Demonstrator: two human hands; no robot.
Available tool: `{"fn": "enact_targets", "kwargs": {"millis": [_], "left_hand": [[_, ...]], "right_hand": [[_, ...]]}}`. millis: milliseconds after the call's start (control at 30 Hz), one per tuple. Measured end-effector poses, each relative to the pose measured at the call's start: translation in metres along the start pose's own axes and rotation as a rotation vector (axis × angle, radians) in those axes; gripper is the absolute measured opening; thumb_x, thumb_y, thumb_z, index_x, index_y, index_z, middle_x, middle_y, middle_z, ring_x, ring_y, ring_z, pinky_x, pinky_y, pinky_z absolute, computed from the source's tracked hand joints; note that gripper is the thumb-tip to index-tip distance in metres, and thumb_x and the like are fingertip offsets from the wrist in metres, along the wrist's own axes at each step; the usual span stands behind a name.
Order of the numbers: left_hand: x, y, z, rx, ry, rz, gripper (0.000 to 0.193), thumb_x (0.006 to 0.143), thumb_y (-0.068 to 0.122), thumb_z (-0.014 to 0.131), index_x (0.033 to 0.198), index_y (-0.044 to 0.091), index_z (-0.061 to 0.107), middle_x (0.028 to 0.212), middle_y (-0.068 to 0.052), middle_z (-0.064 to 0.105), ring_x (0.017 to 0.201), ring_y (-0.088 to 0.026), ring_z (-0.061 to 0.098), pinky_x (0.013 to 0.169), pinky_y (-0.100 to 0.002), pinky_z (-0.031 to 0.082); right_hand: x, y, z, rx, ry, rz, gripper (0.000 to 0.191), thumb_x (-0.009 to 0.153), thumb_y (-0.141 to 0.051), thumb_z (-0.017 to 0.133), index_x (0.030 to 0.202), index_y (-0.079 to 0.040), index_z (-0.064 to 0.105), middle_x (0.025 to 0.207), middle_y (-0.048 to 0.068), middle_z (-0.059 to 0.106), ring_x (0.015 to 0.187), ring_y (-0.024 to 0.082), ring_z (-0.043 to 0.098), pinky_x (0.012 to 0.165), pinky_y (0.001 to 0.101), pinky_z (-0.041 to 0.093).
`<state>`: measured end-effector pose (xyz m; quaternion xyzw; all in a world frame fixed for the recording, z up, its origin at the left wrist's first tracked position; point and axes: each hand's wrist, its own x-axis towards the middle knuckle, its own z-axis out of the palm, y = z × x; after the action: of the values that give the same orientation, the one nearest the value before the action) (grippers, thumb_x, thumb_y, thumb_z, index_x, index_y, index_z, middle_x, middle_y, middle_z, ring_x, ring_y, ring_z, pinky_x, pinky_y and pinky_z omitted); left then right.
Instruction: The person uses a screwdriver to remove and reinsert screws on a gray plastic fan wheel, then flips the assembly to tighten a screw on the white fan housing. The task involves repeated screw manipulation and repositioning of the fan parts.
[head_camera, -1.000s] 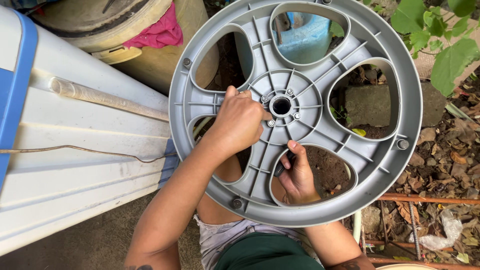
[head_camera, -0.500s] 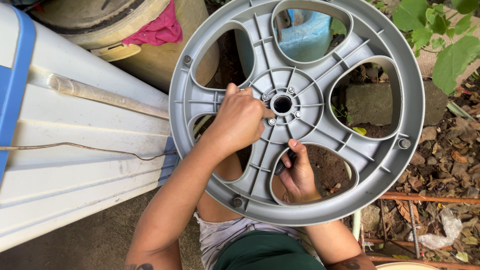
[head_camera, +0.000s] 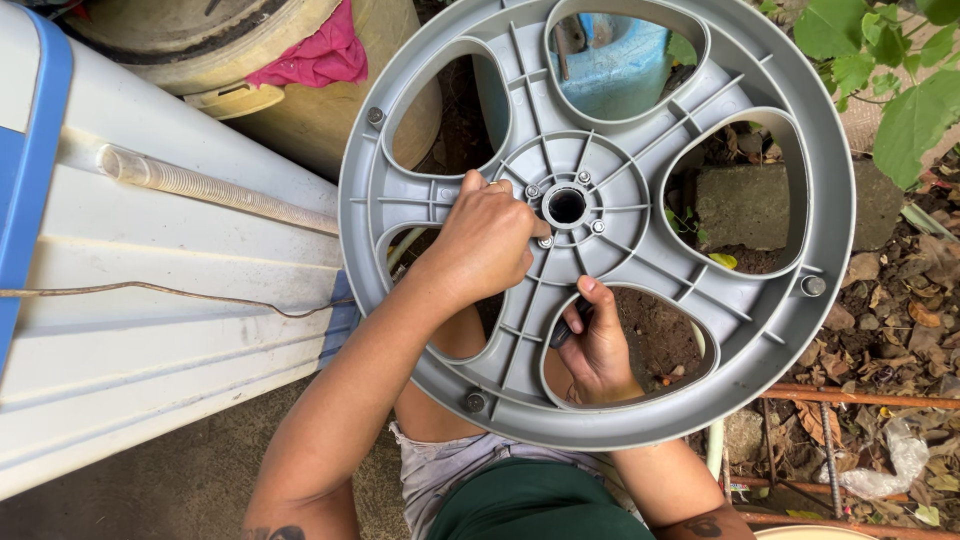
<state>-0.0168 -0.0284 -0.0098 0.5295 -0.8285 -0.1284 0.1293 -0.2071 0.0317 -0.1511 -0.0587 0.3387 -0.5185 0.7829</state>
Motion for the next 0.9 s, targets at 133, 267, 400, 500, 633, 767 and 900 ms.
{"fn": "enact_targets", "kwargs": {"millis": [133, 267, 400, 500, 633, 767, 900], "left_hand": [[0.003, -0.001, 0.002, -0.002, -0.02, -0.005, 0.036, 0.066, 0.003, 0.073, 0.097, 0.016, 0.085, 0.078, -0.016, 0.073, 0.091, -0.029, 0.064, 0.095, -0.044, 0.037], [0.005, -0.001, 0.003, -0.035, -0.012, -0.007, 0.038, 0.066, 0.002, 0.071, 0.098, 0.016, 0.085, 0.079, -0.016, 0.073, 0.093, -0.028, 0.065, 0.095, -0.043, 0.037], [0.006, -0.003, 0.0, -0.138, -0.053, 0.012, 0.037, 0.069, 0.004, 0.07, 0.099, 0.019, 0.084, 0.08, -0.014, 0.075, 0.091, -0.028, 0.065, 0.092, -0.044, 0.037], [0.004, -0.007, -0.005, -0.177, -0.021, 0.016, 0.037, 0.069, 0.005, 0.069, 0.099, 0.02, 0.084, 0.08, -0.011, 0.076, 0.091, -0.027, 0.066, 0.092, -0.043, 0.037], [0.0, -0.007, -0.007, -0.088, 0.049, -0.027, 0.03, 0.067, 0.007, 0.073, 0.092, 0.019, 0.085, 0.079, -0.013, 0.075, 0.092, -0.028, 0.066, 0.093, -0.044, 0.037], [0.001, -0.004, -0.006, -0.078, -0.002, -0.059, 0.026, 0.068, 0.008, 0.075, 0.09, 0.018, 0.085, 0.079, -0.014, 0.074, 0.091, -0.027, 0.067, 0.095, -0.043, 0.036], [0.002, -0.001, -0.003, -0.1, -0.003, -0.072, 0.029, 0.068, 0.005, 0.073, 0.093, 0.017, 0.085, 0.078, -0.015, 0.074, 0.092, -0.027, 0.067, 0.095, -0.043, 0.036]], "right_hand": [[0.001, -0.001, -0.001, -0.001, 0.015, -0.005, 0.018, 0.087, -0.025, 0.077, 0.086, -0.016, 0.061, 0.072, -0.006, 0.052, 0.053, 0.007, 0.041, 0.055, 0.0259, 0.048], [0.002, -0.002, -0.001, 0.013, 0.005, -0.013, 0.017, 0.088, -0.024, 0.077, 0.086, -0.016, 0.061, 0.071, -0.006, 0.052, 0.053, 0.007, 0.041, 0.055, 0.0258, 0.048], [0.002, -0.004, -0.001, 0.021, -0.009, -0.013, 0.016, 0.089, -0.022, 0.076, 0.086, -0.015, 0.062, 0.072, -0.006, 0.052, 0.053, 0.007, 0.04, 0.056, 0.0253, 0.048], [0.003, -0.004, -0.002, 0.024, -0.023, 0.005, 0.014, 0.09, -0.021, 0.075, 0.087, -0.015, 0.062, 0.072, -0.007, 0.052, 0.053, 0.006, 0.039, 0.056, 0.0257, 0.048], [0.004, -0.003, -0.002, 0.032, -0.048, 0.017, 0.015, 0.09, -0.021, 0.074, 0.086, -0.016, 0.061, 0.066, -0.006, 0.046, 0.052, 0.007, 0.039, 0.056, 0.0268, 0.047], [0.004, -0.003, -0.002, 0.013, -0.021, 0.01, 0.014, 0.09, -0.022, 0.073, 0.086, -0.016, 0.061, 0.068, -0.006, 0.048, 0.052, 0.007, 0.039, 0.056, 0.0257, 0.046], [0.003, -0.004, -0.001, 0.012, -0.038, 0.008, 0.015, 0.091, -0.023, 0.074, 0.086, -0.016, 0.061, 0.065, -0.006, 0.046, 0.052, 0.007, 0.038, 0.057, 0.0266, 0.047]]}}
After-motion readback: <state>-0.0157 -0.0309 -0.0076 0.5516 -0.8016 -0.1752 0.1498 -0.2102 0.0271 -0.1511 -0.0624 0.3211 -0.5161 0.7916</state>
